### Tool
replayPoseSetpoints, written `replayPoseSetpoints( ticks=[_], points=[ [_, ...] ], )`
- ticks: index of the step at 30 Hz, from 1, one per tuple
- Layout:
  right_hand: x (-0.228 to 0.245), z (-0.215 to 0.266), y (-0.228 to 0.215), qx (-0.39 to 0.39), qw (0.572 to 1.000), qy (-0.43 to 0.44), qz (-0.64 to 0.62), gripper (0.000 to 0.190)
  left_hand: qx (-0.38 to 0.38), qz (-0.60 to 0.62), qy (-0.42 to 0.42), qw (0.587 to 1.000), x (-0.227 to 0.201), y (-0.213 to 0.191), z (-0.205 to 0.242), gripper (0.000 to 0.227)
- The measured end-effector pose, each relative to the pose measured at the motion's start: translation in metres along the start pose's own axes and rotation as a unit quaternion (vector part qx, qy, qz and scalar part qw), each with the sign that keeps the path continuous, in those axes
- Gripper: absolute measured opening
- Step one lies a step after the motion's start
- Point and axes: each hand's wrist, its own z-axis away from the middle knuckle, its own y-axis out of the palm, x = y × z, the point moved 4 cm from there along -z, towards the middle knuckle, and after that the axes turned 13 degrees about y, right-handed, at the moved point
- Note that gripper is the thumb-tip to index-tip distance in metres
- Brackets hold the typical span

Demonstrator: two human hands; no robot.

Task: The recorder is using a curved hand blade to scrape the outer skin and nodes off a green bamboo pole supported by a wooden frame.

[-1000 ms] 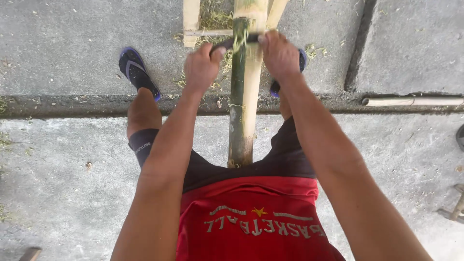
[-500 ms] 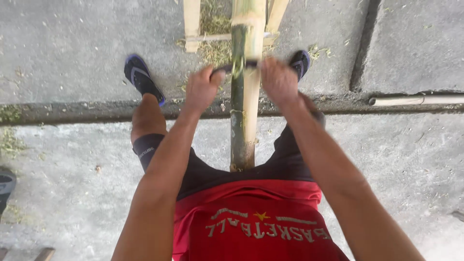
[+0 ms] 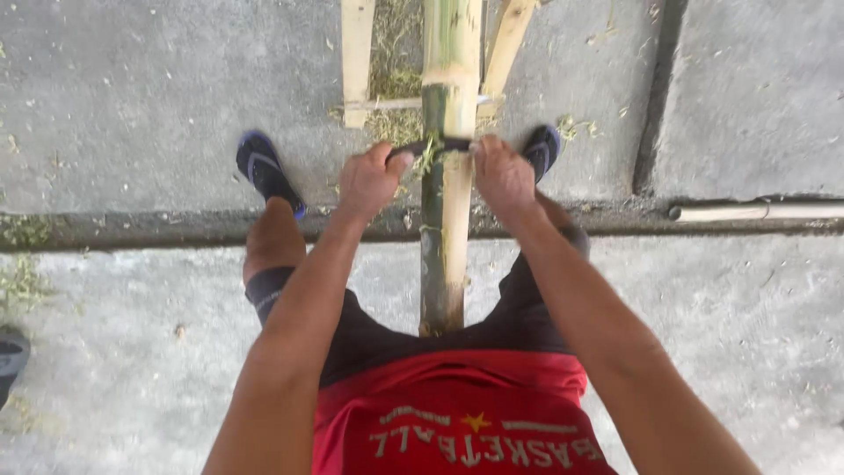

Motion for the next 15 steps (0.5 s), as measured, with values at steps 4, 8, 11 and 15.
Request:
replayPoseSetpoints(
  ticks=[4, 8, 11, 15],
  points=[
    [0.000, 0.009, 0.003, -0.003, 0.999, 0.010, -0.036, 0.040, 0.015, 0.023, -0.037, 0.999, -0.025, -0.014, 0.005, 0.038],
    [-0.015, 0.011, 0.026, -0.030, 0.999, -0.021, -0.011, 0.031, 0.073, 0.047, -0.052, 0.995, -0.014, -0.008, -0.005, 0.037],
    [-0.012, 0.001, 0.012, -0.008, 0.999, -0.022, 0.022, 0.033, 0.095, 0.046, -0.053, 0.993, -0.031, -0.016, -0.017, 0.038],
    [-0.017, 0.016, -0.008, 0.041, 0.984, 0.116, -0.130, 0.043, 0.065, 0.057, -0.039, 0.995, -0.037, -0.007, -0.012, 0.037]
  ],
)
